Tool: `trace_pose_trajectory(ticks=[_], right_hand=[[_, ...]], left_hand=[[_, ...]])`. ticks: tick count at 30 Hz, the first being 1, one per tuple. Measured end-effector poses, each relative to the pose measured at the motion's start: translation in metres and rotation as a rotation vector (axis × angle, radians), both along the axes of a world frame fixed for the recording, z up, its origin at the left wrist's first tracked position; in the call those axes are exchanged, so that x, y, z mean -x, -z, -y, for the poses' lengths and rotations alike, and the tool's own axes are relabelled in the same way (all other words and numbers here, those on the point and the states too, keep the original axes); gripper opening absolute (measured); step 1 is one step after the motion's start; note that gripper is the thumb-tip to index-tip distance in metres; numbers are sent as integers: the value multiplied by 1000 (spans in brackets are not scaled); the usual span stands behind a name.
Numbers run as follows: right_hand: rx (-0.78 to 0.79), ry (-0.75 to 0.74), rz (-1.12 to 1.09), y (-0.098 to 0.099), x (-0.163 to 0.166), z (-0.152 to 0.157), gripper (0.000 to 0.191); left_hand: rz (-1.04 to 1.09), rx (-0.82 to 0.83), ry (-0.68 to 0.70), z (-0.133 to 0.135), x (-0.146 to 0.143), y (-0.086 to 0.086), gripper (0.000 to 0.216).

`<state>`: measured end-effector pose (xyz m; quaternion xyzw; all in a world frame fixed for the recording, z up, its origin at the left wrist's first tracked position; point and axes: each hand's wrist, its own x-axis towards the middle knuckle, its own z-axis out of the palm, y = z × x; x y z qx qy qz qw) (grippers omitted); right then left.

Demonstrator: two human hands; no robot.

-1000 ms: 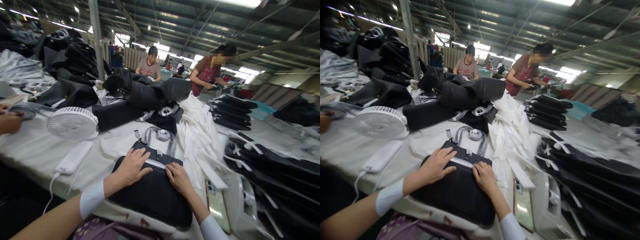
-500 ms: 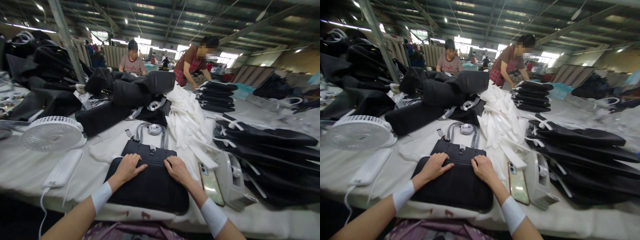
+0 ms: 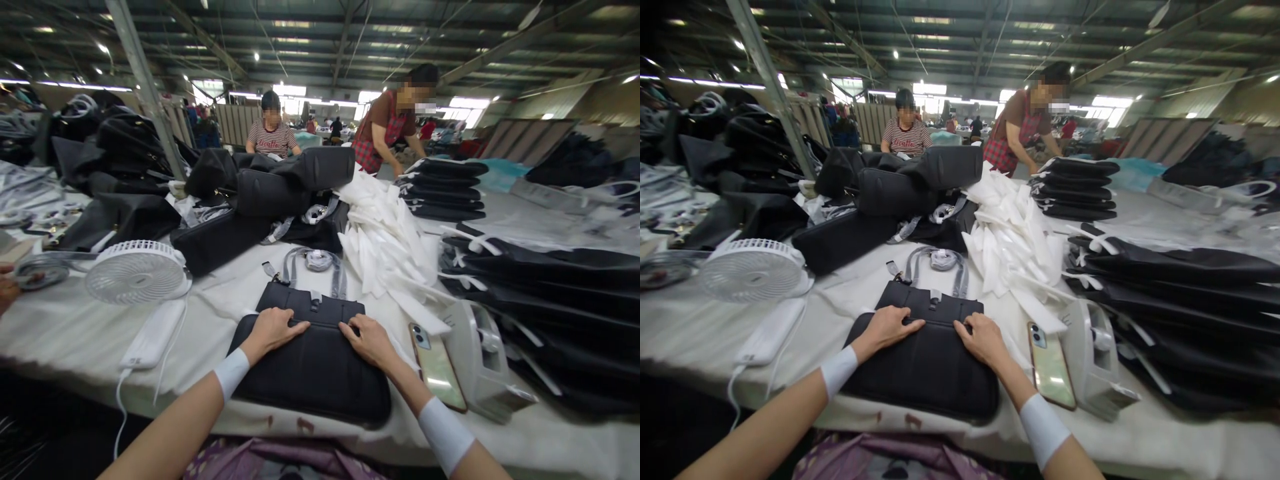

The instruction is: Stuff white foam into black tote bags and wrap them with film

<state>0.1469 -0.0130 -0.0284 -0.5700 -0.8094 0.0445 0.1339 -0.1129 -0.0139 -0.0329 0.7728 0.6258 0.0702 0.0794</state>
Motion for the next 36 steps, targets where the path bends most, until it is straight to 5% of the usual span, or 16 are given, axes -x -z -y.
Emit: trace_pose_trajectory(ticks=[11,16,22,26,30,36], right_hand=[[35,99,-47,9,-11,1,45],[-35,169,74,-2,0,7,39],[-293,-180,63,9,61,32,30],[-320,-173,38,29,85,38,35],[-145,-185,-51,13,65,26,30],[241,-23,-389,-13,-22,9,43]], left_hand=[[36,259,311,-31,21,-16,63],[44,270,329,-34,19,-11,66],[51,174,246,-23,18,-7,67],[57,179,245,-21,18,-7,62],[72,250,279,-25,18,-8,63],[143,331,341,-27,23,-16,56]])
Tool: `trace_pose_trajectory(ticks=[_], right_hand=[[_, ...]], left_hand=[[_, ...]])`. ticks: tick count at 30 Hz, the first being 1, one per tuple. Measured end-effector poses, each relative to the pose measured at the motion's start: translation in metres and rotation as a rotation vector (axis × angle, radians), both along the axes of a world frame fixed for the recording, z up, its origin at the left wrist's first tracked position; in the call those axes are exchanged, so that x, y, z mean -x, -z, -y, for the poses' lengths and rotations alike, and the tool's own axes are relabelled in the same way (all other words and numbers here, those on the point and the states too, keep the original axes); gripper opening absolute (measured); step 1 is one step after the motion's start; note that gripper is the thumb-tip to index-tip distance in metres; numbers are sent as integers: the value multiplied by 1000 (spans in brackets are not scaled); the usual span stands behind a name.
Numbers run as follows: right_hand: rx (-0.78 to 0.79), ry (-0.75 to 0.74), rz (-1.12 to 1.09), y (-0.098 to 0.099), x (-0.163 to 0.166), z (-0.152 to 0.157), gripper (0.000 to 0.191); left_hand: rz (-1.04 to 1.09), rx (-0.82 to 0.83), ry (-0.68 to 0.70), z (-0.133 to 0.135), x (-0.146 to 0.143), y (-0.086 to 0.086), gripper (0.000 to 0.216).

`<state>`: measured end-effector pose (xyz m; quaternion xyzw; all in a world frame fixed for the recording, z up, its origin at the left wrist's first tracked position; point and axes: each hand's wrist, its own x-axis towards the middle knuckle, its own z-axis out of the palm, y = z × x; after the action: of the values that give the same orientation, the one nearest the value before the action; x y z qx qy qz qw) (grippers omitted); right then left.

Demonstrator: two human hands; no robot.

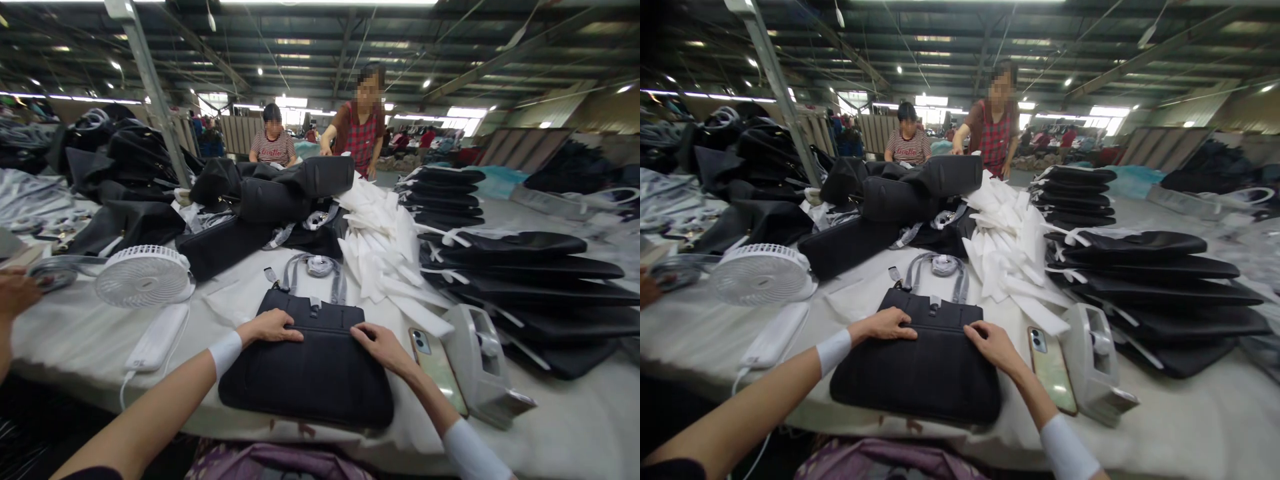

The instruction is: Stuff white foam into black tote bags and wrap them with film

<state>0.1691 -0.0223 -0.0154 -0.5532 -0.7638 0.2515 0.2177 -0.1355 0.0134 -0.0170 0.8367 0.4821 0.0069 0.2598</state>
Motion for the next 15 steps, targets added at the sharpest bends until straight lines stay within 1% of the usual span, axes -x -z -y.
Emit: trace_pose_trajectory(ticks=[2,3,5,7,9,11,13,15], right_hand=[[114,15,-206,9,-22,8,49],[134,35,-280,16,-28,14,53],[114,91,-366,30,-34,26,56],[58,143,-397,40,-32,35,56],[38,166,-413,44,-27,41,53],[41,173,-443,44,-21,43,49],[41,179,-471,44,-16,43,47],[32,202,-477,47,-13,43,45]], left_hand=[[35,31,30,2,12,-8,50],[70,54,39,4,21,-12,49],[181,126,19,12,47,-18,58],[323,220,-53,27,75,-18,72],[446,284,-149,45,97,-10,80],[555,273,-249,62,108,5,81],[639,190,-351,75,108,23,81],[654,67,-468,82,100,38,74]])
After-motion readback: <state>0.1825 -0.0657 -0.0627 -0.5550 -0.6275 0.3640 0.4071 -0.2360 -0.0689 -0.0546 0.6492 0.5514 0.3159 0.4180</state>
